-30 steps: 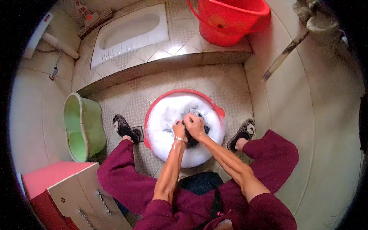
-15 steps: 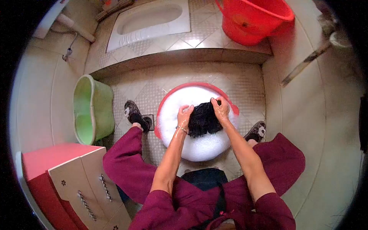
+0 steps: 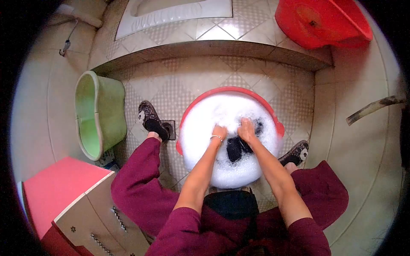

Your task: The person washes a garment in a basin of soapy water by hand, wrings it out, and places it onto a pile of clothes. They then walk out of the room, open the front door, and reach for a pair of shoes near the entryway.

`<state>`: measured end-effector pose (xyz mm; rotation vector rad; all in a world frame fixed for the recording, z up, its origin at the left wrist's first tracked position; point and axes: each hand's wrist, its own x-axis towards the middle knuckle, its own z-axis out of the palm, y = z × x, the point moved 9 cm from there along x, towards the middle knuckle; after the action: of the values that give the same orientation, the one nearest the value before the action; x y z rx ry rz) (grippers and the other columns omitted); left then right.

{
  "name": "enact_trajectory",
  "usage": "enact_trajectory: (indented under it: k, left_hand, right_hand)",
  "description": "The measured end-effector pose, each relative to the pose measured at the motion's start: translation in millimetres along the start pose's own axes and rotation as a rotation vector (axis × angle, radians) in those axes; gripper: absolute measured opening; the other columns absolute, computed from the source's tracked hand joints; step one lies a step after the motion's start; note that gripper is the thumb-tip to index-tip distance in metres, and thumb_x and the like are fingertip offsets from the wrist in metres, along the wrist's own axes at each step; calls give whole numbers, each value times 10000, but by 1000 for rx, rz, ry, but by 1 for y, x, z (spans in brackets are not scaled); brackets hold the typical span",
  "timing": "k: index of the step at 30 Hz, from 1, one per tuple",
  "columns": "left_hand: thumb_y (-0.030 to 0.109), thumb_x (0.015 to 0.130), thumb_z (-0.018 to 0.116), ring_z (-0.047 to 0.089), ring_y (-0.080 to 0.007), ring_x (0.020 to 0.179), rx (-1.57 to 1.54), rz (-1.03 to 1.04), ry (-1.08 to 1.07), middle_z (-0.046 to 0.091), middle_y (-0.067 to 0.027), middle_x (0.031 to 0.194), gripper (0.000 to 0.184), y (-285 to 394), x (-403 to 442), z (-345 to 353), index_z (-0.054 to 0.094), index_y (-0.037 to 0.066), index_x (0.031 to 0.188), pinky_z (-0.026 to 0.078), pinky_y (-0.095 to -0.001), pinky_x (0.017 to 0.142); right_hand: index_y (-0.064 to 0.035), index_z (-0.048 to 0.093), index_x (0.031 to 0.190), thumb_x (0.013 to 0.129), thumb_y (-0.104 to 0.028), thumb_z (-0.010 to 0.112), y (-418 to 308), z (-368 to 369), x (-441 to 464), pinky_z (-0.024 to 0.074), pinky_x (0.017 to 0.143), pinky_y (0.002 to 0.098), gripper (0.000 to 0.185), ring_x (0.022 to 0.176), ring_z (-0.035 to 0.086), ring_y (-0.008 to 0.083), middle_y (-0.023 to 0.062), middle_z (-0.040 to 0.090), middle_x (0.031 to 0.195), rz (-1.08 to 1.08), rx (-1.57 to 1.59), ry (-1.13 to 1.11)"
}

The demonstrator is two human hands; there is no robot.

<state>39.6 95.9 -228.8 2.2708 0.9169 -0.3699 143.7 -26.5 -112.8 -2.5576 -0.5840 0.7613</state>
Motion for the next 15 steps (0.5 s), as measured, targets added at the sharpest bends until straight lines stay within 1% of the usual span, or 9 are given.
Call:
enact_trajectory:
  k: [2,4,6,8,9,11,13,14,15]
  left_hand:
    - [211,756,485,572,-357,829,99,80,45,575,-268,877,300,16,-1,-16,590,-50,860,449,-402,734]
    - [284,741,574,554,-220,718,-957,-326,-70,593,-154,835,353,47,-22,-62,571,-27,908,445,-329,672]
    - [341,729,622,512,-145,675,-1152,-224,-10,575,-64,787,394,71,-33,-69,570,-11,898,423,-291,592]
    - [301,738,624,501,-119,669,-1552,-334,-335,566,-38,777,322,96,-48,-46,580,9,867,411,-292,564]
    - [254,735,624,473,-113,609,-1689,-181,-60,543,-8,719,252,106,-53,-64,592,18,818,398,-298,533]
    - [220,733,615,462,-113,603,-1521,-233,-37,538,-12,712,223,103,-72,-63,590,12,811,393,-293,522]
    - [152,717,589,448,-115,593,-1355,-220,94,530,-38,686,189,118,-104,-92,581,-19,799,381,-283,494]
    - [156,707,590,457,-127,597,-1419,-440,-1,539,-56,684,212,135,-134,-105,576,-38,790,385,-297,493]
    - [182,702,593,465,-143,592,-1389,-464,-9,546,-68,690,243,134,-141,-99,573,-43,791,390,-309,497]
  right_hand:
    - [8,549,916,645,-110,555,-28,-32,-26,413,786,418,295,886,518,359,213,553,932,-138,124,175]
    - [4,545,901,666,-61,537,-85,-92,-64,415,800,394,245,858,524,343,187,552,911,-545,351,389]
    - [-7,539,877,684,-38,534,-115,-122,-99,414,780,383,195,847,519,323,155,544,890,-594,429,377]
    - [-15,527,846,683,-125,575,-123,-121,-112,423,679,411,202,778,521,348,158,539,810,-605,437,390]
    - [-21,530,827,697,-152,586,-115,-118,-113,422,618,422,193,713,528,350,164,539,758,-525,399,441]
    - [-33,542,746,735,-208,589,-99,-123,-119,403,485,443,181,566,529,352,186,519,614,-434,335,584]
    - [-32,539,696,761,-242,542,-65,-121,-96,403,510,439,219,577,531,361,184,524,609,-242,479,565]
    - [-35,540,684,771,-249,523,-47,-119,-88,402,516,436,231,575,531,366,179,528,607,-163,603,513]
    - [-35,540,684,771,-249,523,-51,-121,-98,402,516,436,231,575,531,366,179,528,607,-164,609,521]
